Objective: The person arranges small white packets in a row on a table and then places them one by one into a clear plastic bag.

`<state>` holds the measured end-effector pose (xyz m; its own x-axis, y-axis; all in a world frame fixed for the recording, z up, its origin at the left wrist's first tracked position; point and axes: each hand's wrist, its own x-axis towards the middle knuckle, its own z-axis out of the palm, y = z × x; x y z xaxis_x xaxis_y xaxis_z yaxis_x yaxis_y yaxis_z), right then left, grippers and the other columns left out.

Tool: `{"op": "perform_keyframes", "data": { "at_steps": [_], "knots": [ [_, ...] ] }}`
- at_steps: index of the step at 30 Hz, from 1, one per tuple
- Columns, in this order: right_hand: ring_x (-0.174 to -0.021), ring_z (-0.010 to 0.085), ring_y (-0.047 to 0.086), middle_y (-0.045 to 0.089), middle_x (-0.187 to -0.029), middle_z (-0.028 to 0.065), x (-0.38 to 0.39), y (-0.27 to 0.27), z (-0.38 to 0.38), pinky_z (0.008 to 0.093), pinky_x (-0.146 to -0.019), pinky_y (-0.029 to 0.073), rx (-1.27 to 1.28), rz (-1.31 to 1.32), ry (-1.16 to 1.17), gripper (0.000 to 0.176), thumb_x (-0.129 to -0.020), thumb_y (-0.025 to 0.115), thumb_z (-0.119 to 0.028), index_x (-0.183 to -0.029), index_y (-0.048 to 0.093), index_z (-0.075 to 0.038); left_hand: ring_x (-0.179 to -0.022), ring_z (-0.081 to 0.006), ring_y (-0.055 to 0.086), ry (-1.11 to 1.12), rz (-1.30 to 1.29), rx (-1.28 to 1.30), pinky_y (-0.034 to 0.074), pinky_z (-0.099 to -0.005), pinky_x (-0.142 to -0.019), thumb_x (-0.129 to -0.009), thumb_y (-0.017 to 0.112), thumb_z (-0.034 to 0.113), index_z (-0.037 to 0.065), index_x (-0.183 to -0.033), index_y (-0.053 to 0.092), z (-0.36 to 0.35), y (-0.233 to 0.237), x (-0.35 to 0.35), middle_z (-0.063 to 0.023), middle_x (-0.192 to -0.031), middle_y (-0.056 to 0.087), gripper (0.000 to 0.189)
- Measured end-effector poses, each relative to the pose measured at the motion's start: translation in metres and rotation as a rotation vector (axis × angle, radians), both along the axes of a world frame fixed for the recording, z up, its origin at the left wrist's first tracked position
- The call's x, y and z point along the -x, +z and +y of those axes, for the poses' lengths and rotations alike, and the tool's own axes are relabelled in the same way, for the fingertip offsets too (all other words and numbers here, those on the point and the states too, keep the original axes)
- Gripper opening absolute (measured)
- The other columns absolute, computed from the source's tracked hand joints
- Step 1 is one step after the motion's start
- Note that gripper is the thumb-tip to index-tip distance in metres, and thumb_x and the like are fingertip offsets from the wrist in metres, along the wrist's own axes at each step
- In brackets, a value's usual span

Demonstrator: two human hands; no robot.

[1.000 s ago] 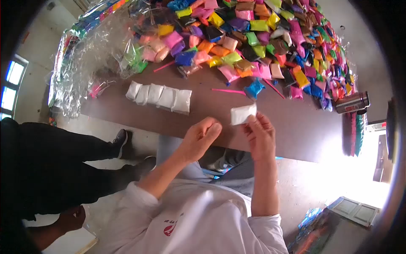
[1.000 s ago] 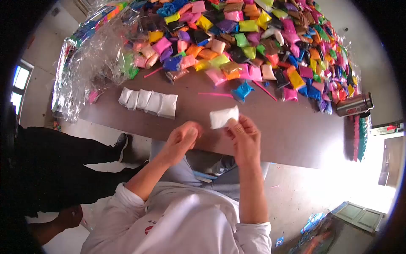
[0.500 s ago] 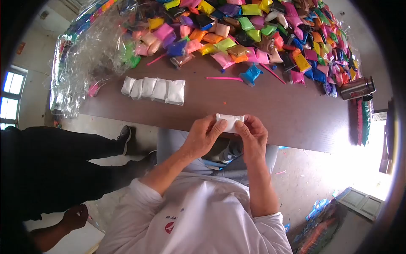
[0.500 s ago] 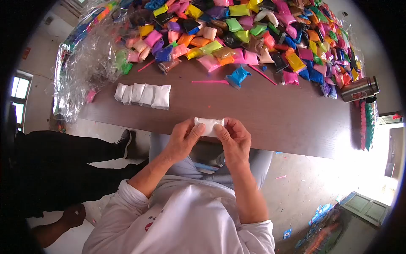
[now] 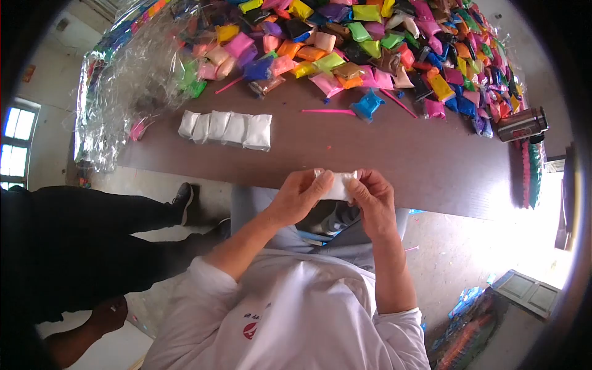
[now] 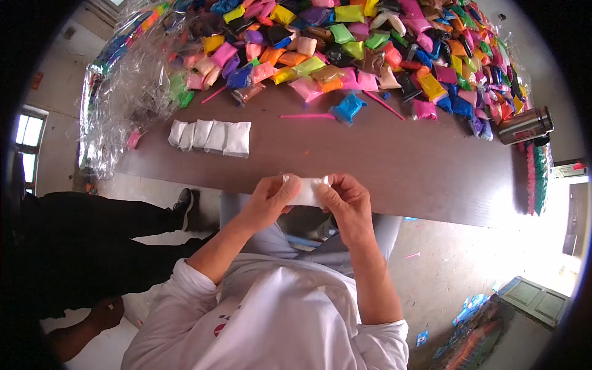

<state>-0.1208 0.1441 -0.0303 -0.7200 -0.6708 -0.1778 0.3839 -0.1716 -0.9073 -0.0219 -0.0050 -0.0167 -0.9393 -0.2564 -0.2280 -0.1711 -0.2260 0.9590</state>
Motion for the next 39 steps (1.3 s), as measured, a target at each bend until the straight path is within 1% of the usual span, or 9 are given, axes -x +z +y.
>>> {"op": "perform_keyframes", "data": {
  "at_steps": [3,10,17,20,23,24,28,34,39],
  "knots": [
    [-0.069,0.0063,0.053,0.061,-0.080,0.0002,-0.003,-0.005,-0.004,0.0190,-0.061,0.043,0.024,-0.051,-0.089,0.015,-0.089,0.063,-0.015,-0.092,0.062,-0.001,-0.068,-0.0059,0.046,0.041,0.023,0.165,0.039,-0.0243,-0.059,-0.097,0.047,0.038,-0.002,-0.087,0.062,0.002,0.003,0.002,0.0003,-0.072,0.056,0.044],
    [-0.070,0.0089,0.057,0.062,-0.079,0.0027,-0.018,0.001,-0.020,0.0211,-0.063,0.047,0.101,-0.171,-0.527,0.016,-0.090,0.061,-0.014,-0.089,0.062,0.002,-0.061,-0.0098,0.047,0.122,0.082,0.344,0.041,-0.0327,-0.054,-0.098,0.044,0.037,-0.002,-0.082,0.059,0.014,0.007,0.011,-0.0027,-0.064,0.055,0.045],
    [-0.081,0.0132,0.059,0.061,-0.098,0.0072,-0.009,0.012,-0.001,0.0215,-0.067,0.049,0.246,-0.148,-0.191,0.023,-0.090,0.058,-0.006,-0.111,0.057,0.001,-0.052,-0.0058,0.047,0.192,-0.041,0.071,0.034,-0.0225,-0.044,-0.096,0.044,0.045,0.003,-0.076,0.061,0.006,0.003,0.013,-0.0007,-0.059,0.054,0.050],
    [-0.098,0.0216,0.059,0.058,-0.116,0.0126,-0.004,0.017,0.004,0.0291,-0.075,0.051,-0.049,0.648,-0.133,0.038,-0.081,0.063,0.004,-0.117,0.055,-0.001,-0.047,-0.0051,0.046,0.127,-0.118,-0.078,0.030,-0.0197,-0.039,-0.095,0.044,0.048,0.005,-0.078,0.062,-0.003,0.000,0.008,-0.0002,-0.059,0.054,0.049],
    [-0.098,0.0224,0.060,0.059,-0.113,0.0141,0.009,0.009,0.007,0.0315,-0.077,0.051,-0.132,0.997,0.024,0.031,-0.079,0.067,-0.001,-0.108,0.060,-0.001,-0.043,-0.0053,0.044,0.031,-0.187,-0.183,0.028,-0.0191,-0.037,-0.094,0.041,0.051,0.005,-0.077,0.061,0.001,0.002,0.007,-0.0010,-0.058,0.053,0.053],
    [-0.088,0.0211,0.061,0.061,-0.103,0.0135,0.012,0.010,0.004,0.0298,-0.071,0.050,-0.142,1.083,-0.032,0.023,-0.080,0.070,-0.008,-0.100,0.063,0.001,-0.042,-0.0053,0.043,0.025,-0.210,-0.240,0.027,-0.0191,-0.036,-0.094,0.040,0.054,0.006,-0.076,0.061,0.002,0.003,0.007,-0.0011,-0.057,0.053,0.056],
    [-0.066,0.0123,0.053,0.060,-0.076,0.0048,0.004,0.013,0.006,0.0236,-0.059,0.043,-0.228,0.672,-0.173,0.022,-0.086,0.067,-0.019,-0.095,0.065,0.001,-0.043,-0.0051,0.044,-0.051,-0.176,-0.178,0.028,-0.0193,-0.037,-0.093,0.038,0.057,0.006,-0.079,0.061,-0.004,-0.004,0.002,-0.0006,-0.056,0.052,0.058],
    [-0.059,0.0053,0.049,0.056,-0.065,-0.0012,-0.010,0.021,-0.002,0.0192,-0.052,0.039,-0.277,0.226,-0.125,0.028,-0.088,0.065,-0.026,-0.086,0.064,0.002,-0.049,-0.0041,0.044,-0.069,-0.143,-0.077,0.032,-0.0199,-0.040,-0.094,0.039,0.056,0.003,-0.087,0.061,-0.007,0.010,0.001,-0.0003,-0.065,0.052,0.058],
    [-0.059,0.0042,0.048,0.055,-0.066,-0.0017,-0.012,0.018,-0.005,0.0189,-0.052,0.038,-0.231,0.166,-0.127,0.027,-0.089,0.064,-0.026,-0.084,0.064,0.001,-0.054,-0.0037,0.044,0.003,-0.039,0.052,0.034,-0.0204,-0.046,-0.095,0.038,0.054,0.004,-0.084,0.062,0.001,0.015,0.006,0.0020,-0.061,0.050,0.056]
  ]
}}
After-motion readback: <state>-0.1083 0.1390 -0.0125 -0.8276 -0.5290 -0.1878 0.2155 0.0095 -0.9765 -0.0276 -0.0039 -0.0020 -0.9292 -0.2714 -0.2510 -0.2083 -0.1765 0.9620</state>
